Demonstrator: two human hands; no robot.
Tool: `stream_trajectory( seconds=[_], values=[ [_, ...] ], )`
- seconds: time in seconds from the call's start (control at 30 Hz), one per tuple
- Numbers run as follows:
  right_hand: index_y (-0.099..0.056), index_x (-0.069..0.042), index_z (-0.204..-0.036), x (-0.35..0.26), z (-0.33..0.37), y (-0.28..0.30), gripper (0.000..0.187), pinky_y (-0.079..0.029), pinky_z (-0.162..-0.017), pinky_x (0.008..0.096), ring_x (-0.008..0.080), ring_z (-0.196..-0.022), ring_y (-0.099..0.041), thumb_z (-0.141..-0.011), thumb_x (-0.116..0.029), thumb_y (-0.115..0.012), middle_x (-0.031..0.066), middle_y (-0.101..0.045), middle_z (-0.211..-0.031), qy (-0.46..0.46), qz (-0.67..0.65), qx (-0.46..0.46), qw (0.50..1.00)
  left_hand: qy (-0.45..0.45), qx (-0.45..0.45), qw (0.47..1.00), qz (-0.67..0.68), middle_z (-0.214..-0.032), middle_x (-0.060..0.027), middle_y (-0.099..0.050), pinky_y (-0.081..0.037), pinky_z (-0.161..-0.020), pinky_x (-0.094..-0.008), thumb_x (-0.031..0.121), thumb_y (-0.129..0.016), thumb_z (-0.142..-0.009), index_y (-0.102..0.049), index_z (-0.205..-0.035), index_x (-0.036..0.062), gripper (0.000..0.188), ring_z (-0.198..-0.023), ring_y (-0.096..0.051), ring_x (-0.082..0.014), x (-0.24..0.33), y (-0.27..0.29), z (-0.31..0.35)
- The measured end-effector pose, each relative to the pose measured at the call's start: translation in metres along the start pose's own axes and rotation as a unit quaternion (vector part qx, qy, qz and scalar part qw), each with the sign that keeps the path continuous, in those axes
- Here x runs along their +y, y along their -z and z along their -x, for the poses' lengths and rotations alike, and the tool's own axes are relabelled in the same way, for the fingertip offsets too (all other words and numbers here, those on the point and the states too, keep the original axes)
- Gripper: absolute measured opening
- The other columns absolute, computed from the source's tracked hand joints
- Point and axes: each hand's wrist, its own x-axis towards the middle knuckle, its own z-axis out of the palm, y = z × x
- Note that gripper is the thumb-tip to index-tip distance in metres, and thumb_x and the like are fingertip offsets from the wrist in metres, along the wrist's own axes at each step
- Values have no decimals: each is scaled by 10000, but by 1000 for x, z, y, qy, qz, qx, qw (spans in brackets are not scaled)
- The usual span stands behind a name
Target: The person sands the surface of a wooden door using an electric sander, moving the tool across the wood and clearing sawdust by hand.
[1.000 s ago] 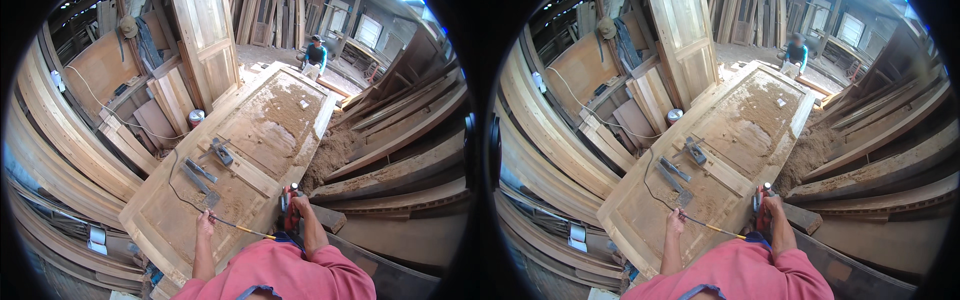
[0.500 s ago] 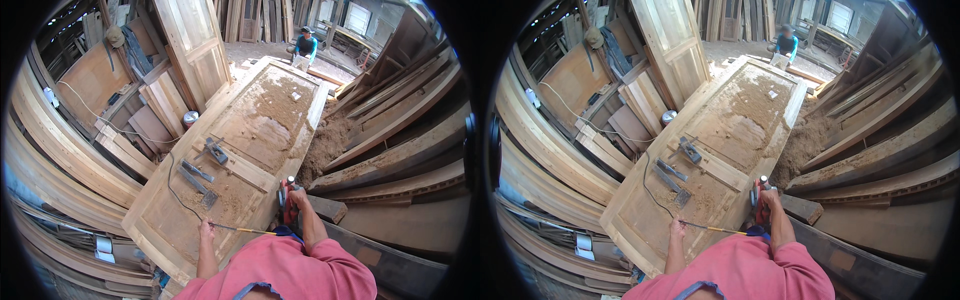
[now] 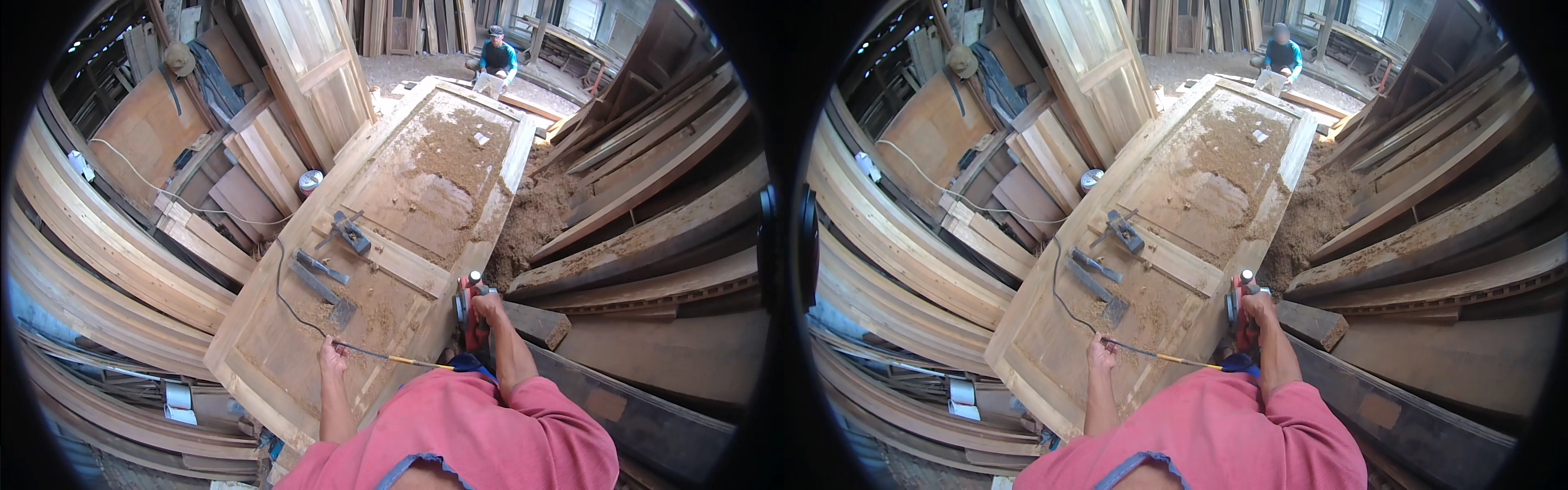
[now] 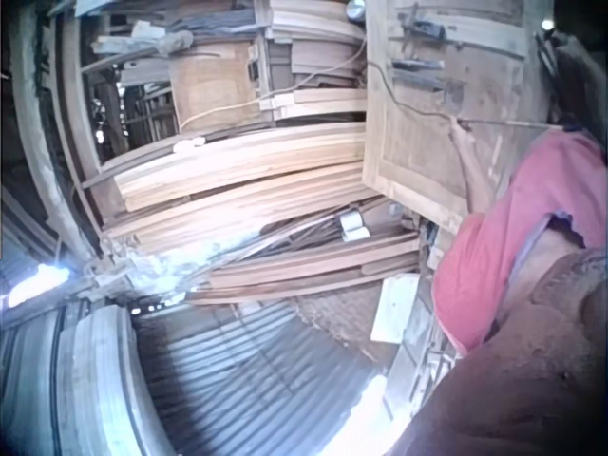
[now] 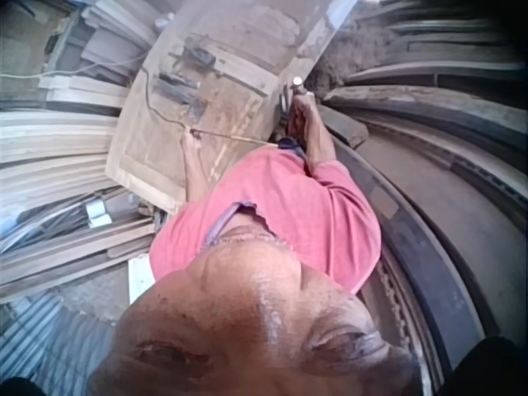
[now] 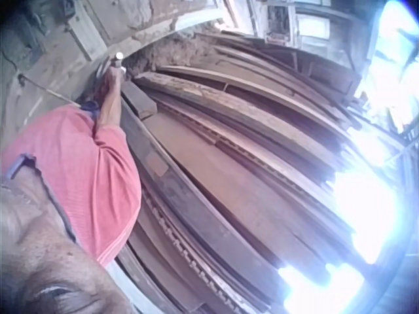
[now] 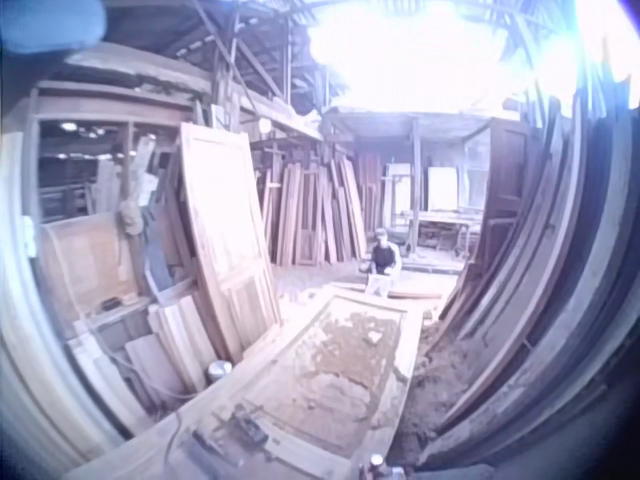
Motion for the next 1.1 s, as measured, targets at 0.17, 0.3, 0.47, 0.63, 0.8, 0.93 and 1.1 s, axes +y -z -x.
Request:
stream_trajectory(
  seconds=[0.17,0.3,0.47,0.63,0.8,0.93,1.1],
  values=[
    [-593,-12,-657,8,-5,5,102,-434,-393,374,230,-431,-558,-750,-53,-594,102,-585,-566,-14,13,0,1000,-4,21,1000,1,-810,-14,-652,-465,-636,-350,364,-621,-1001,-634,-891,122,266,-725,-617,-161,-13,-3,3],
    [-582,-29,-653,-12,6,-7,122,-433,-396,365,216,-427,-537,-770,-63,-598,88,-568,-562,-4,-23,-21,1000,-28,-25,999,13,-769,-25,-642,-483,-587,-327,326,-651,-993,-622,-883,123,233,-687,-620,-158,-6,25,-9],
    [-577,-55,-658,-19,17,5,140,-432,-392,355,189,-421,-514,-793,-70,-610,66,-554,-564,1,-66,-37,997,-46,6,998,52,-757,-43,-641,-507,-556,-338,274,-684,-978,-619,-867,111,207,-680,-638,-177,-3,4,10],
    [-578,-62,-656,-22,22,3,166,-452,-420,364,187,-450,-537,-812,-97,-622,59,-553,-571,3,-80,-40,996,-75,-16,996,45,-761,-49,-645,-518,-553,-344,269,-696,-972,-622,-877,104,204,-664,-642,-196,-2,13,16],
    [-581,-50,-637,-22,24,1,194,-439,-425,367,198,-455,-540,-813,-114,-631,65,-558,-572,-8,-81,-39,996,-41,-2,996,78,-767,-56,-651,-521,-527,-342,262,-682,-979,-629,-890,99,193,-665,-655,-199,-6,19,13],
    [-596,-29,-641,-21,24,5,187,-441,-437,371,208,-457,-541,-804,-115,-627,78,-566,-574,-8,-81,-41,996,-53,-8,996,68,-767,-54,-651,-515,-513,-337,249,-678,-979,-625,-886,101,183,-656,-655,-198,-7,11,13],
    [-601,-19,-646,-26,28,2,175,-446,-443,371,212,-460,-544,-790,-117,-625,85,-573,-576,-10,-72,-34,997,-55,-12,996,69,-748,-48,-636,-510,-509,-340,235,-680,-975,-611,-865,103,184,-641,-642,-193,-6,15,14]
  ],
)
